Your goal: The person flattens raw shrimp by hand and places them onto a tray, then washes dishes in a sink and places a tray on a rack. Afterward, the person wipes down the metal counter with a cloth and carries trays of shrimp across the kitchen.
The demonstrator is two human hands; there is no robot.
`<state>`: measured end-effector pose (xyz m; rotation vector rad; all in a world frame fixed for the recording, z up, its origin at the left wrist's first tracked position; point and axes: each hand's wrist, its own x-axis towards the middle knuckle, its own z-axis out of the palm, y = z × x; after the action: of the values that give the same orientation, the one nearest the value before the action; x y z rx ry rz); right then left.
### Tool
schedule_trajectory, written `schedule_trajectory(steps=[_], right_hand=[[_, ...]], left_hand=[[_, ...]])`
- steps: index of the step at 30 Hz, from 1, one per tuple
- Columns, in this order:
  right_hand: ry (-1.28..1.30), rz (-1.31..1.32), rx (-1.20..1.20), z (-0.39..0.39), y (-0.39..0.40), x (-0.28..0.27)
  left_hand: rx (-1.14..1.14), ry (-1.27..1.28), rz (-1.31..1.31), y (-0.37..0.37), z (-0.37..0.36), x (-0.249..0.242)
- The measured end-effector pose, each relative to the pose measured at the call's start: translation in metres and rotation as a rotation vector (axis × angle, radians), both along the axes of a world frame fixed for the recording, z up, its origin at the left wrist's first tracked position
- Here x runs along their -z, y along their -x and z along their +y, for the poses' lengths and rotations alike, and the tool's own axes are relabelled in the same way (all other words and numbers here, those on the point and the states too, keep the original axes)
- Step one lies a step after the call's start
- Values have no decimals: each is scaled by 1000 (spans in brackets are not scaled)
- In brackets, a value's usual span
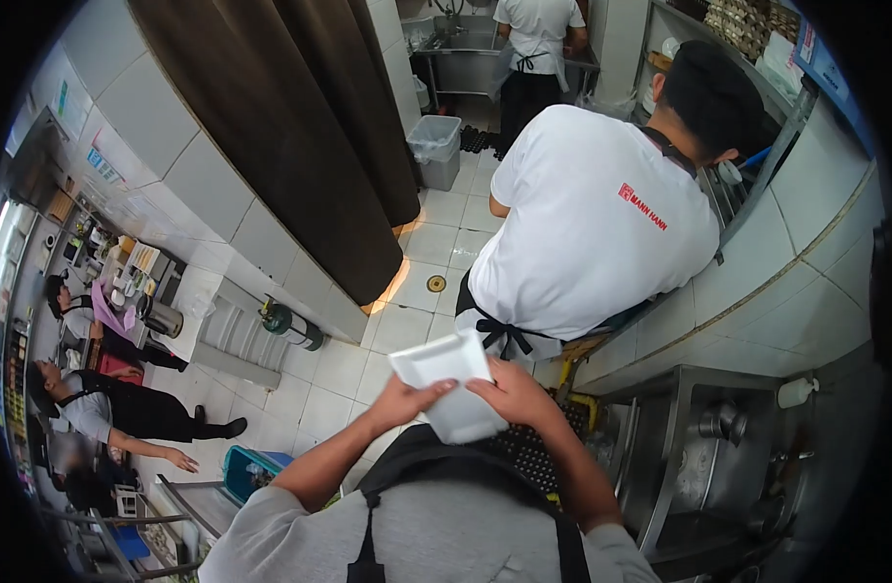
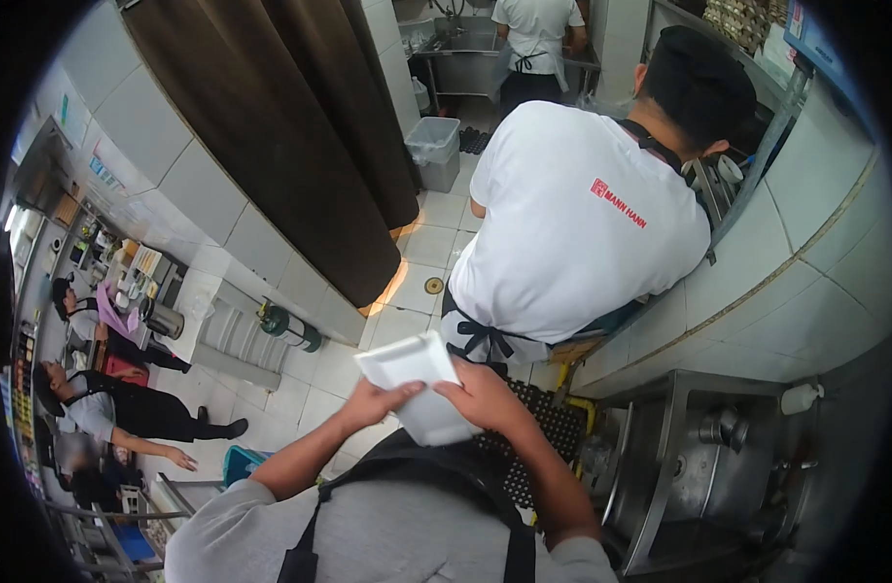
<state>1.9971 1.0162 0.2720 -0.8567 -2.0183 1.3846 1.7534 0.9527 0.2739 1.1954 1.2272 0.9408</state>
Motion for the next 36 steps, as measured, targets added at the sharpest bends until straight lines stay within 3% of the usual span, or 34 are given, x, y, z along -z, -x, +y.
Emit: schedule_trajectory(steps=[3,5,6,8,12,17,22,28,29,36], right_hand=[[46,133,96,7,53,-9],[-322,-27,210,15,77,-8],[-311,-41,205,19,87,-4],[-102,-114,-19,36,112,4],[-324,-258,-111,82,189,28],[-333,-446,-230,163,281,66],[-322,-512,-191,233,331,57],[-575,-508,219,303,350,68],[-606,-536,280,318,351,67],[-580,-517,451,447,359,79]], left_hand=[[-260,-52,23,52,-1,-2],[-433,-78,11,92,8,13],[-518,-87,-6,111,14,19],[-648,-46,-156,154,27,36],[-771,35,-382,237,68,77],[-710,312,-518,312,149,108],[-589,539,-653,360,233,140],[-462,740,-659,354,359,148],[-425,746,-686,352,381,169],[-397,832,-634,348,544,166]])
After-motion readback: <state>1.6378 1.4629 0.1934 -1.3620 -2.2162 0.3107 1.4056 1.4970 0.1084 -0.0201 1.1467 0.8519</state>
